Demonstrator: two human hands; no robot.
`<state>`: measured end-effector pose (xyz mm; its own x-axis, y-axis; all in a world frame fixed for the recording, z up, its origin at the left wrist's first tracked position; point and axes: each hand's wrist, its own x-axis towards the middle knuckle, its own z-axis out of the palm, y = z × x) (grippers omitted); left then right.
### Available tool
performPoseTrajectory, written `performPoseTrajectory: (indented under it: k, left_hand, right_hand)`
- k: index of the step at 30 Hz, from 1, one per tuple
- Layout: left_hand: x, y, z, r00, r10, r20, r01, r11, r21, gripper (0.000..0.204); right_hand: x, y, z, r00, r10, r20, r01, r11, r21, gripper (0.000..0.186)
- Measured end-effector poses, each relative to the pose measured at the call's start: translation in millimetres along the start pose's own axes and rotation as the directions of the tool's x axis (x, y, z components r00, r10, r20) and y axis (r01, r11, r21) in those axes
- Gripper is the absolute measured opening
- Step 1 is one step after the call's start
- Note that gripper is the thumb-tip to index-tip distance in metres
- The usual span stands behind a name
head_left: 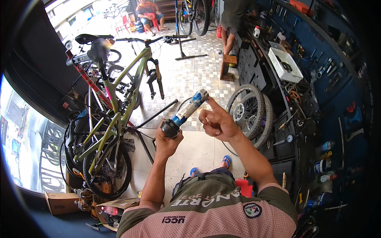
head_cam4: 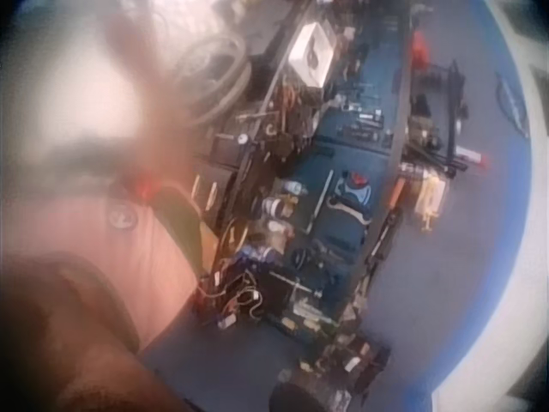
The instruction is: The person works on a lime-green mountain bike mounted on a repair stand. They use a wrench to tighten bolts on the frame, then apply lubricant to the suspension stanchions and wipe them with a cloth. The person also uses a torque wrench on the frame and handles a bicycle wheel.
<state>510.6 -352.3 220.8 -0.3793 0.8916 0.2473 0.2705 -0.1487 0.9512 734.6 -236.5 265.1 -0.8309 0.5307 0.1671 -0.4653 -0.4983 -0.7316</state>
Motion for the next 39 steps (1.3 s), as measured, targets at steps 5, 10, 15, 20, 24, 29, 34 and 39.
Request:
performPoseTrajectory:
  k: [5,10,15,20,24,29,34,39]
  left_hand:
    - [6.8,2.5,9.9,0.960,0.271,-0.077,-0.258,0.956,0.139,0.023]
    - [14.5,-13.8,1.4,0.880,0.474,-0.015,-0.436,0.820,0.371,0.030]
    - [22.8,-15.0,-12.3,0.840,0.538,0.064,-0.479,0.682,0.552,0.031]
    - [25.9,-3.4,-9.9,0.839,0.535,0.094,-0.501,0.696,0.514,0.033]
    - [24.4,-20.1,2.8,0.951,0.287,-0.113,-0.255,0.938,0.234,0.023]
    - [21.4,-21.0,33.3,0.982,0.182,-0.042,-0.171,0.968,0.181,0.031]
    - [27.0,-48.2,90.2,0.964,0.260,0.060,-0.267,0.949,0.169,0.027]
    - [27.0,-64.4,126.1,0.972,0.110,0.210,-0.124,0.991,0.053,0.023]
  right_hand:
    - [2.1,2.0,20.5,0.962,-0.093,0.258,-0.084,0.797,0.598,0.071]
    - [-20.9,-10.6,31.3,0.976,-0.005,0.215,-0.138,0.753,0.643,0.080]
    - [-28.3,-49.9,37.3,0.998,-0.060,0.007,0.059,0.939,-0.338,0.070]
    - [-1.1,-57.4,32.7,0.958,-0.265,0.109,-0.061,-0.559,-0.827,0.085]
    - [-18.0,-40.9,16.1,0.969,-0.247,0.014,-0.146,-0.615,-0.775,0.100]
    - [-27.8,2.2,-18.1,0.966,-0.189,-0.177,0.014,0.718,-0.695,0.083]
    - [-79.3,-4.1,2.8,0.976,-0.218,-0.015,0.208,0.905,0.371,0.074]
    - [-121.9,-26.5,-0.7,0.848,-0.410,-0.336,0.322,0.902,-0.287,0.091]
